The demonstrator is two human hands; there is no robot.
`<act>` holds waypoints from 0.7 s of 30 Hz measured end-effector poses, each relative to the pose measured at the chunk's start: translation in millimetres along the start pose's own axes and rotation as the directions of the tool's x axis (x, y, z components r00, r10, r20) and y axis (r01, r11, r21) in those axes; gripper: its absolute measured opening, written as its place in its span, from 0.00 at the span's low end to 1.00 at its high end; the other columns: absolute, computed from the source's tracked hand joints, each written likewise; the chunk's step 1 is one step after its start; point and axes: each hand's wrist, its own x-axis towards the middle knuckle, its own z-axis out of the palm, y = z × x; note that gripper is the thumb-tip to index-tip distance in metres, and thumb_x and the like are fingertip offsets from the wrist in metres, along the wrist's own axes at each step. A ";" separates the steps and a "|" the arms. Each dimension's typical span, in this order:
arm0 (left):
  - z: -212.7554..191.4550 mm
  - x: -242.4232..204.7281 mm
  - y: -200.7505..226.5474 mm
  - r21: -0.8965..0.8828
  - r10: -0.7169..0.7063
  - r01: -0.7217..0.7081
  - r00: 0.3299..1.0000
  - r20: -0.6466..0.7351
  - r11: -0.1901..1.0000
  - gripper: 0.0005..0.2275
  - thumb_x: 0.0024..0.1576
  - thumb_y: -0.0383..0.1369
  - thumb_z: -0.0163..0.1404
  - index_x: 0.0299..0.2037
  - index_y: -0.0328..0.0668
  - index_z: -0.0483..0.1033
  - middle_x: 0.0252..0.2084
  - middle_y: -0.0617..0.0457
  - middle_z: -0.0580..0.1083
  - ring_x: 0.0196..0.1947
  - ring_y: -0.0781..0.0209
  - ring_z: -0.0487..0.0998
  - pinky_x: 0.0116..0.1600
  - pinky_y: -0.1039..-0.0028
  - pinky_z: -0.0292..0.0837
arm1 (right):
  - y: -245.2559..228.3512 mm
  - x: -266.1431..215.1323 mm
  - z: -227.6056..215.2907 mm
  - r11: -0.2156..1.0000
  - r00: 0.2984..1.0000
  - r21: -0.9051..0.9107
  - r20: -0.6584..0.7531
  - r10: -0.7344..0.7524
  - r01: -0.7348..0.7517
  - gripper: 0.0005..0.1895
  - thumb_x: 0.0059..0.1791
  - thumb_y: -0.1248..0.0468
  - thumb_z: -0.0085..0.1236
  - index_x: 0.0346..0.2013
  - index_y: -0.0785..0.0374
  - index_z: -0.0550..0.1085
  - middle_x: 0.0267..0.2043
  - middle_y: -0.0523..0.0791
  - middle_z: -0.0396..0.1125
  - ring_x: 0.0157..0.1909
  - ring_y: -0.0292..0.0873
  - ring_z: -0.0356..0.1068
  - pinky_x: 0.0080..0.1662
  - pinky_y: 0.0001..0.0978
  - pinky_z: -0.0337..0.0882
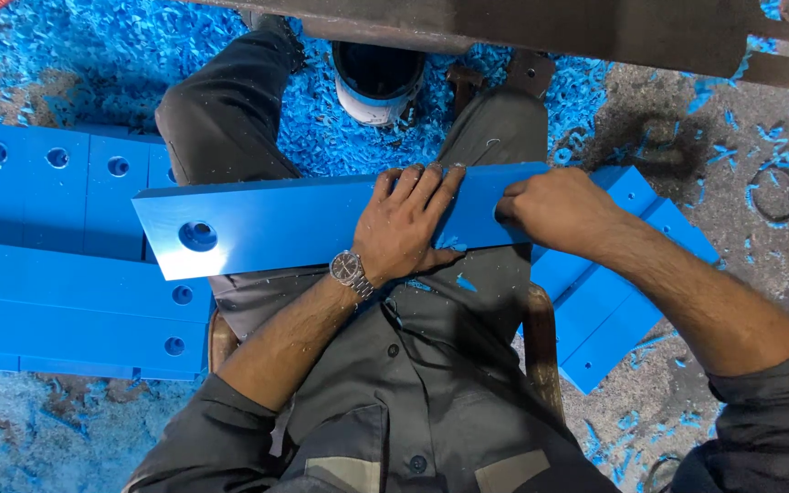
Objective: Drilling holes into blue plastic blocks using a vertical drill press and organizing the finished pieces.
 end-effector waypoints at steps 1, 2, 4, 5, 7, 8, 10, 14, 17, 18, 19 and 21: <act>0.6 0.0 -0.2 0.007 -0.003 0.003 1.000 0.004 1.000 0.50 0.39 0.54 0.68 0.71 0.37 0.59 0.60 0.43 0.67 0.58 0.46 0.68 0.62 0.52 0.62 | 0.2 0.5 0.5 1.000 1.000 -0.018 0.007 -0.010 0.010 0.13 0.47 0.63 0.53 0.45 0.50 0.79 0.41 0.43 0.73 0.40 0.50 0.76 0.38 0.46 0.76; 1.1 0.0 -0.1 0.008 -0.003 0.003 1.000 0.002 1.000 0.50 0.39 0.54 0.68 0.71 0.37 0.59 0.60 0.43 0.67 0.58 0.46 0.68 0.62 0.52 0.62 | 0.9 0.3 2.1 1.000 1.000 -0.019 0.007 -0.010 0.011 0.13 0.47 0.63 0.53 0.45 0.50 0.79 0.41 0.43 0.73 0.40 0.50 0.76 0.38 0.46 0.76; 1.5 -0.8 -0.4 0.028 0.010 -0.010 1.000 -0.026 1.000 0.51 0.37 0.54 0.67 0.70 0.38 0.59 0.59 0.43 0.67 0.59 0.46 0.68 0.62 0.51 0.62 | 1.7 0.9 5.4 0.999 0.998 -0.008 -0.032 -0.047 0.047 0.12 0.45 0.64 0.53 0.42 0.54 0.79 0.41 0.44 0.73 0.39 0.51 0.76 0.37 0.47 0.76; 1.5 -1.0 -0.2 0.027 0.011 -0.010 1.000 -0.025 1.000 0.51 0.37 0.54 0.67 0.70 0.38 0.59 0.59 0.43 0.67 0.59 0.46 0.68 0.62 0.51 0.62 | -0.4 0.0 8.3 0.999 0.998 -0.007 -0.031 -0.047 0.046 0.12 0.45 0.64 0.53 0.42 0.54 0.79 0.41 0.44 0.73 0.39 0.51 0.76 0.37 0.47 0.76; 2.0 -0.1 0.0 0.004 -0.014 0.014 0.999 0.029 1.000 0.50 0.39 0.54 0.67 0.70 0.37 0.59 0.59 0.43 0.67 0.58 0.46 0.68 0.62 0.52 0.62 | -3.4 -2.2 13.8 0.998 0.995 -0.004 -0.083 -0.058 0.058 0.10 0.44 0.64 0.54 0.38 0.58 0.78 0.41 0.45 0.71 0.38 0.52 0.75 0.37 0.48 0.76; 3.2 -0.7 -0.5 0.003 -0.012 0.012 1.000 0.029 1.000 0.50 0.39 0.54 0.67 0.70 0.37 0.59 0.59 0.43 0.67 0.58 0.46 0.68 0.62 0.52 0.62 | -7.1 -3.1 16.6 0.998 0.995 -0.005 -0.083 -0.056 0.056 0.10 0.44 0.64 0.54 0.38 0.58 0.78 0.41 0.45 0.71 0.38 0.52 0.75 0.37 0.48 0.76; 5.6 -2.7 -1.1 0.031 0.024 -0.025 1.000 0.008 0.999 0.50 0.40 0.55 0.66 0.71 0.36 0.58 0.59 0.43 0.67 0.59 0.46 0.68 0.62 0.52 0.62 | -15.7 -5.5 23.3 1.000 0.990 -0.022 -0.139 -0.021 0.018 0.08 0.44 0.64 0.54 0.35 0.61 0.77 0.40 0.46 0.70 0.36 0.52 0.75 0.36 0.47 0.75; 6.1 -2.6 -2.0 0.040 0.024 -0.023 1.000 -0.013 0.999 0.50 0.41 0.55 0.66 0.71 0.36 0.58 0.59 0.43 0.67 0.58 0.46 0.68 0.61 0.53 0.62 | -29.4 -14.2 39.7 0.998 0.968 0.001 -0.240 0.068 -0.069 0.07 0.44 0.65 0.55 0.35 0.64 0.75 0.39 0.48 0.69 0.37 0.51 0.74 0.35 0.45 0.75; 4.8 -1.8 -0.7 0.041 0.030 -0.029 0.999 -0.016 0.999 0.50 0.41 0.55 0.65 0.70 0.35 0.58 0.59 0.43 0.67 0.58 0.46 0.68 0.62 0.52 0.63 | -27.9 -24.9 31.9 0.982 0.930 0.151 -0.334 0.157 -0.112 0.09 0.43 0.64 0.59 0.36 0.66 0.75 0.37 0.49 0.68 0.37 0.53 0.73 0.35 0.46 0.74; 4.3 -2.1 -0.2 0.032 0.015 -0.014 1.000 -0.014 0.999 0.50 0.41 0.55 0.65 0.70 0.35 0.59 0.58 0.43 0.67 0.58 0.46 0.68 0.61 0.53 0.63 | -25.1 -29.6 30.5 0.963 0.914 0.245 -0.355 0.197 -0.112 0.11 0.43 0.62 0.61 0.35 0.65 0.75 0.37 0.50 0.68 0.36 0.54 0.73 0.35 0.47 0.73; 3.0 -1.4 -0.9 0.027 -0.002 0.002 1.000 -0.015 1.000 0.50 0.40 0.55 0.66 0.70 0.36 0.59 0.58 0.44 0.68 0.58 0.46 0.68 0.61 0.53 0.63 | -20.8 -32.4 28.0 0.937 0.896 0.333 -0.377 0.235 -0.105 0.12 0.42 0.61 0.63 0.35 0.64 0.75 0.36 0.50 0.69 0.36 0.55 0.72 0.35 0.48 0.73; 2.7 -1.9 -2.0 0.030 0.008 -0.007 1.000 -0.019 1.000 0.49 0.40 0.55 0.66 0.70 0.36 0.59 0.59 0.43 0.67 0.57 0.46 0.68 0.61 0.53 0.63 | -10.0 -39.9 25.5 0.923 0.890 0.375 -0.388 0.240 -0.086 0.12 0.43 0.60 0.63 0.36 0.63 0.76 0.37 0.49 0.69 0.37 0.55 0.72 0.36 0.47 0.73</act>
